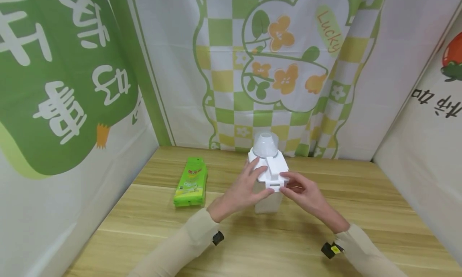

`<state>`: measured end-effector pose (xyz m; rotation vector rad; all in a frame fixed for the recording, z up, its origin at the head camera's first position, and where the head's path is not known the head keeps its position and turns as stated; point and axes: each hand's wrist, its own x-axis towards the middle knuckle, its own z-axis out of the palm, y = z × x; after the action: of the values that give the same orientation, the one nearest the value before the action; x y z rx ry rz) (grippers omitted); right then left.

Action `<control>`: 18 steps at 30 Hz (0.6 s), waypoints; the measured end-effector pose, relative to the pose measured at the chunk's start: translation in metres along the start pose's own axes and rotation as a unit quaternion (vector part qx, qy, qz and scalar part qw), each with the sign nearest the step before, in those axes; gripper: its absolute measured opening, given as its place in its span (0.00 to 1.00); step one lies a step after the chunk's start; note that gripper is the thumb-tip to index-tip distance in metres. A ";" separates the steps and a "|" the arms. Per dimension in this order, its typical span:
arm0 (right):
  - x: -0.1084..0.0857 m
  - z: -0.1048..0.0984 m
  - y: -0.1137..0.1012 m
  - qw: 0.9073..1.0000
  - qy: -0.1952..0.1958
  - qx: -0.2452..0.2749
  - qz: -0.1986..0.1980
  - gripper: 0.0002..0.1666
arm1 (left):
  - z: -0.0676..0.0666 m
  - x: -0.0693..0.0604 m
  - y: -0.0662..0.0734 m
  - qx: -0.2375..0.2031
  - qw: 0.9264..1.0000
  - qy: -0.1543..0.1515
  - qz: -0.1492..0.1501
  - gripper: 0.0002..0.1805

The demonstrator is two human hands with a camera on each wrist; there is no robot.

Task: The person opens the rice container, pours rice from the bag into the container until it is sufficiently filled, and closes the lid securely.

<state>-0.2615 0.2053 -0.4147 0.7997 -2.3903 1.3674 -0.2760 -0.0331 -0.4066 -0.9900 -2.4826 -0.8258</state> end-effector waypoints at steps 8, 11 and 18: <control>-0.002 0.001 -0.004 0.999 0.013 -0.042 -0.014 0.25 | 0.000 -0.001 -0.002 -0.003 0.999 0.015 0.034 0.34; -0.003 0.001 -0.005 0.999 0.017 -0.048 -0.018 0.25 | -0.001 -0.001 -0.003 -0.001 0.999 0.022 0.050 0.34; -0.005 0.003 -0.006 0.997 0.026 -0.066 -0.024 0.24 | -0.002 -0.003 -0.005 0.012 0.998 0.027 0.060 0.35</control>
<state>-0.2541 0.2017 -0.4144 0.7722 -2.3772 1.1819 -0.2775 -0.0387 -0.4087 -1.0821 -2.3576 -0.7734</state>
